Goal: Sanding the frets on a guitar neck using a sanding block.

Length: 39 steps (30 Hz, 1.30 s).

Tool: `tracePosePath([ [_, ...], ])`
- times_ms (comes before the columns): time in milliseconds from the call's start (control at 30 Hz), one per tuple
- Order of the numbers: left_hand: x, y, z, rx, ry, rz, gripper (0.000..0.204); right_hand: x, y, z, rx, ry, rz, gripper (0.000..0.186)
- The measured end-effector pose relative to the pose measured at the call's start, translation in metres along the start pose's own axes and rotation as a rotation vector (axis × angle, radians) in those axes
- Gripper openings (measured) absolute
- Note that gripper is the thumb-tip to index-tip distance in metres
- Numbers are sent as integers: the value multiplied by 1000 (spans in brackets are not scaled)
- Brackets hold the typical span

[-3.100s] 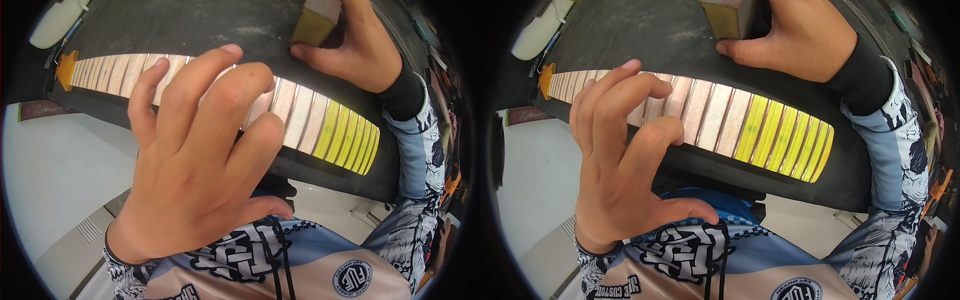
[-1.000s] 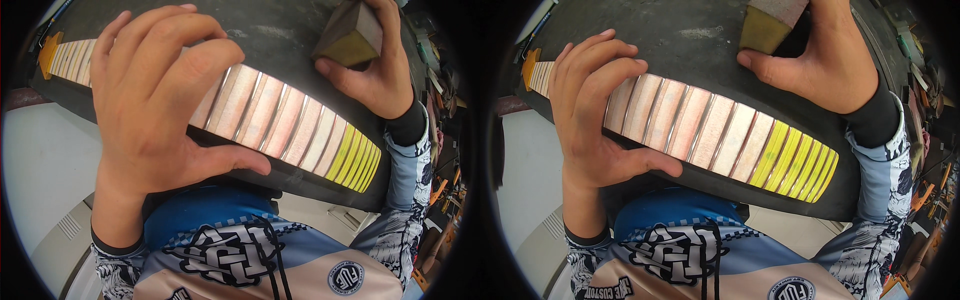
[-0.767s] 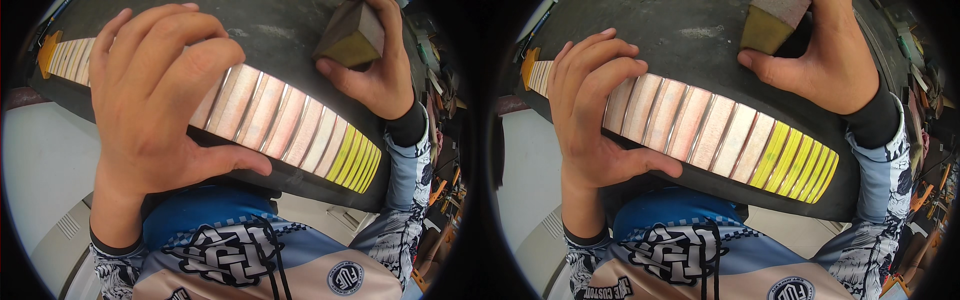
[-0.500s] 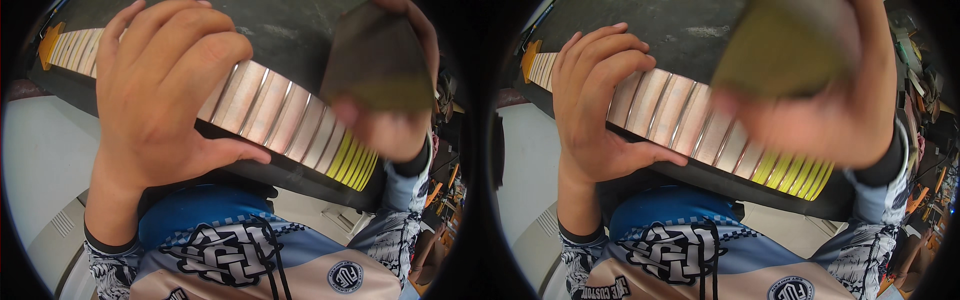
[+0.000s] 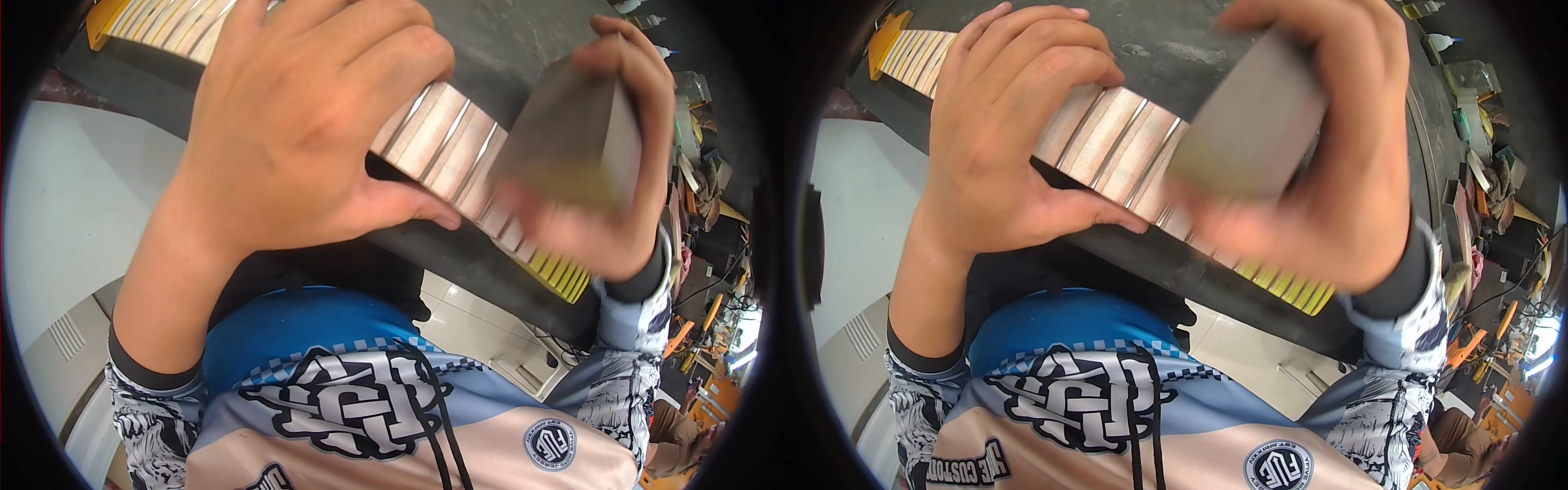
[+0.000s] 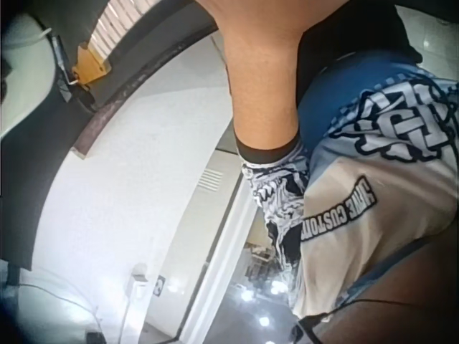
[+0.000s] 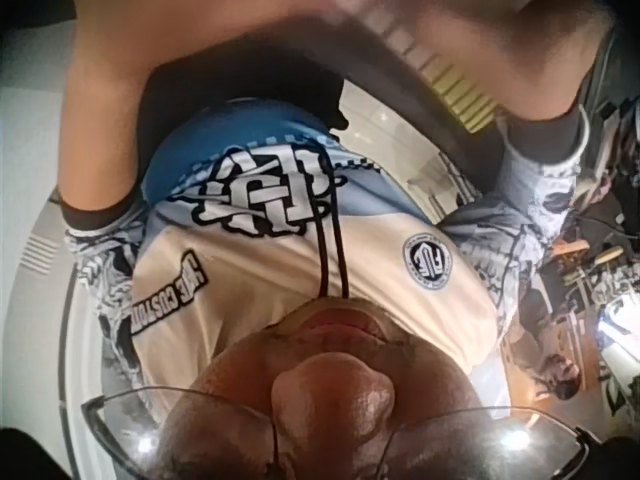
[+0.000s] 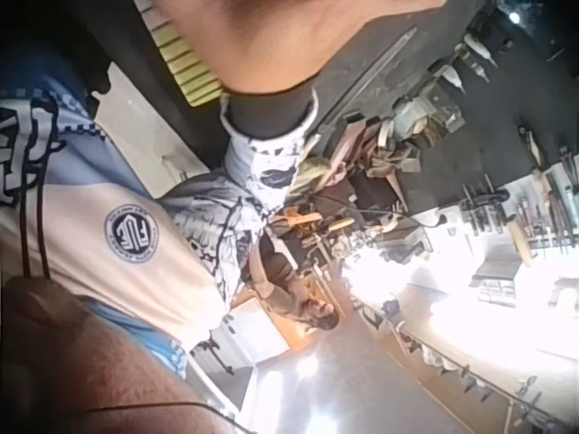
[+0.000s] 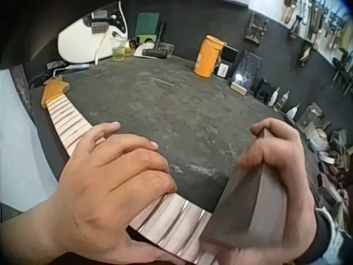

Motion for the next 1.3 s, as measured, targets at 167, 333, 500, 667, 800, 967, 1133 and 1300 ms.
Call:
tracePosePath([
  [167, -8, -24, 25, -9, 160, 147, 66, 3, -34, 3, 277, 59, 95, 87],
  [333, -18, -8, 23, -126, 145, 9, 63, 0, -30, 18, 337, 151, 113, 96],
  [500, -9, -20, 31, 163, 149, 322, 62, 5, -3, -4, 165, -157, -8, 92],
  [667, -7, 6, 2, -86, 62, -2, 61, 4, -13, -2, 239, -142, -47, 86],
  [800, -6, 7, 3, -31, 54, 29, 62, -8, 8, 12, 125, 64, 219, 80],
  [967, -7, 6, 3, -22, 58, 28, 62, 5, -10, 5, 139, 11, 45, 86],
  [1133, -11, 3, 2, 7, 62, 14, 62, 2, -4, 8, 208, -12, 66, 92],
  [1300, -8, 9, 6, -16, 69, 40, 62, -35, 43, 21, 176, 73, 440, 69],
])
Point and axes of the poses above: each hand's wrist, its own x-axis towards the middle knuckle, its own z-axis out of the palm, y = z × x, the point moved 2 cm from there along x, towards the middle knuckle, and after that the axes turned 13 degrees about -z, right-handed, at the moved point
